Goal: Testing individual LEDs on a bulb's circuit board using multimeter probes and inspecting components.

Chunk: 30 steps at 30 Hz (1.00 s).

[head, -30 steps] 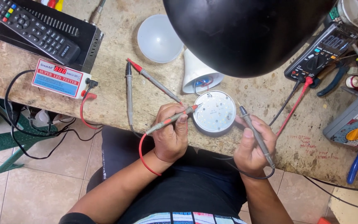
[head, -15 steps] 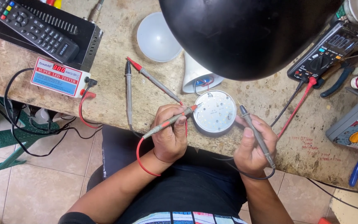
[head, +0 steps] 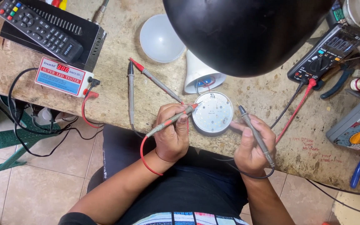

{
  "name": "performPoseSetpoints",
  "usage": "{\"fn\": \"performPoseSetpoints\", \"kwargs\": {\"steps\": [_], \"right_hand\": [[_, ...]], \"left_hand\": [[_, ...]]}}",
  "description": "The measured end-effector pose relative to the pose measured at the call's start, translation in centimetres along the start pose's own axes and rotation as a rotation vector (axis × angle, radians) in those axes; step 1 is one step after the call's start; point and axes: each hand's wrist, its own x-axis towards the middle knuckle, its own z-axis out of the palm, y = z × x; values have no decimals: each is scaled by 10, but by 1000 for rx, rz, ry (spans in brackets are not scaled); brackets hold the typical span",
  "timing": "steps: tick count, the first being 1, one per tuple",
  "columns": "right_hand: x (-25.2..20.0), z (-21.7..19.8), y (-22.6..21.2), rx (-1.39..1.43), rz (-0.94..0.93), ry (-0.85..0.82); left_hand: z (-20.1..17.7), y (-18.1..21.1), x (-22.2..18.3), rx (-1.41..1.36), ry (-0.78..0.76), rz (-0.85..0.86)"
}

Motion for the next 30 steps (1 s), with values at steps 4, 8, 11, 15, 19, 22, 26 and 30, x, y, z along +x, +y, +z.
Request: {"fn": "performPoseSetpoints", "kwargs": {"steps": [4,8,11,15,19,22,26,30], "right_hand": [[1,-1,1,-29,-46,-3],[5,8,-4,-38,-60,80],[0,0,-3,-7,21,118],[10,-8,-15,-46,81,71],[1,-8,-8,56,111,46],[10,-3,-19,-76,129,100],[17,-5,-31,-203,38,85],[27,-4,-43,-242,-110,35]], "left_hand": [[1,5,2,-8,22,17],[-4,2,-5,16,11,66],[1,7,-13,-34,-18,-22],[0,12,-10,99,-44,-76],[1,20,1,40,-115,-156],[-5,11,2,144,-103,-131],[-4,23,13,135,-100,-167],[-5,10,6,130,-100,-164]]}}
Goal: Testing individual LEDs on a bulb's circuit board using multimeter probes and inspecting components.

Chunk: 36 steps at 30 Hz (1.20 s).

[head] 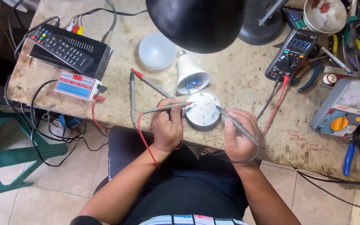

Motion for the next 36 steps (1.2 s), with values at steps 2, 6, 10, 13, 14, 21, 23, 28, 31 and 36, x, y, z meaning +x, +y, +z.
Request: {"fn": "performPoseSetpoints", "kwargs": {"steps": [2,6,10,13,14,21,23,28,31,36], "right_hand": [[0,5,-2,10,-23,-10],[-5,13,0,-9,-14,72],[-15,16,4,-68,31,94],[-15,14,2,-18,14,84],[-16,14,3,0,0,65],[-16,15,10,-8,-116,9],[-18,15,12,-9,-123,7],[-18,15,12,-12,-119,2],[-17,14,9,-37,-126,-15],[-15,13,9,-9,-105,-18]], "left_hand": [[-1,3,3,-18,4,-12],[0,2,4,-45,0,-7],[0,-5,-2,-36,10,19],[-1,-6,-3,-71,-3,-3],[-1,-4,-2,-68,-14,-6],[-1,-6,1,-27,-40,48],[0,-4,1,-22,-44,60],[1,-3,2,-18,-65,81],[1,-3,1,-34,-72,75],[0,-1,2,-47,-92,71]]}}
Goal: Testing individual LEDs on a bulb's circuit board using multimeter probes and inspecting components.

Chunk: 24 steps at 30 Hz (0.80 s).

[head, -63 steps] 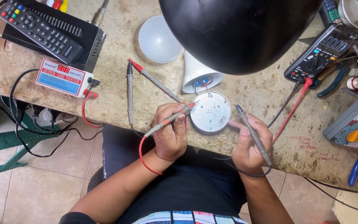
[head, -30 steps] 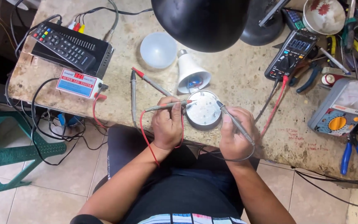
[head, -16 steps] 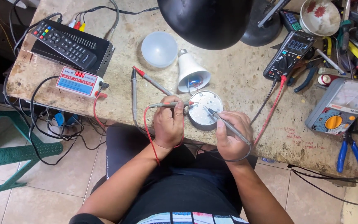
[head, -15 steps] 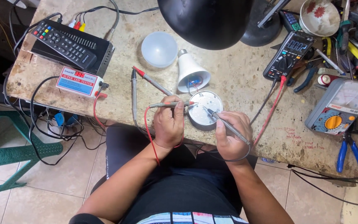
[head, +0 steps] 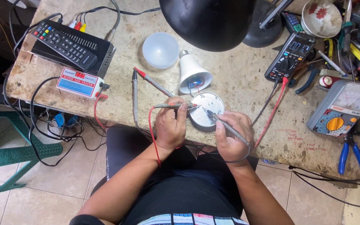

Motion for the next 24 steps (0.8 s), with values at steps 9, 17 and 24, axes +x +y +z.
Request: {"fn": "performPoseSetpoints", "kwargs": {"steps": [9,17,24], "right_hand": [[-1,1,1,-19,4,-5],[-2,3,2,-47,-23,10],[-1,-1,-2,5,15,19]], "left_hand": [[1,-6,-1,12,11,15],[0,1,1,8,24,28],[1,-4,-1,-7,64,11]]}}
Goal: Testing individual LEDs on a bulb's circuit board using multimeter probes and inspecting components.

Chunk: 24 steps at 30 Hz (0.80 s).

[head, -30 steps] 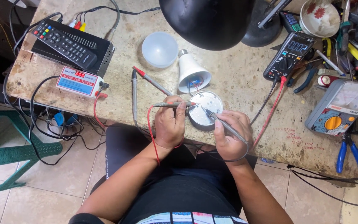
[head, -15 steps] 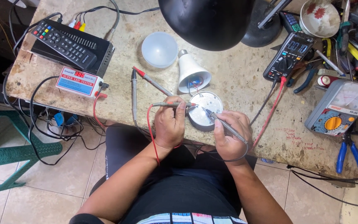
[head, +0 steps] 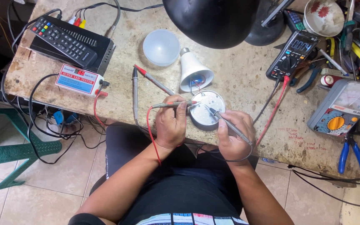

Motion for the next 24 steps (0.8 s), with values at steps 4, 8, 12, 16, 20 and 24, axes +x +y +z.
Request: {"fn": "performPoseSetpoints", "kwargs": {"steps": [4,8,12,16,20,24], "right_hand": [[-8,-1,4,4,65,17],[-10,-2,4,57,175,38],[-16,0,10,97,227,55],[-13,0,7,111,243,38],[-13,0,8,116,270,25],[-15,-1,11,111,278,30]], "left_hand": [[-2,2,0,-4,40,-33],[0,-1,-3,-22,75,-46],[0,2,-2,10,84,-42],[0,4,0,-42,97,-71],[0,5,1,-15,87,-45],[1,2,-1,-12,78,-49]]}}
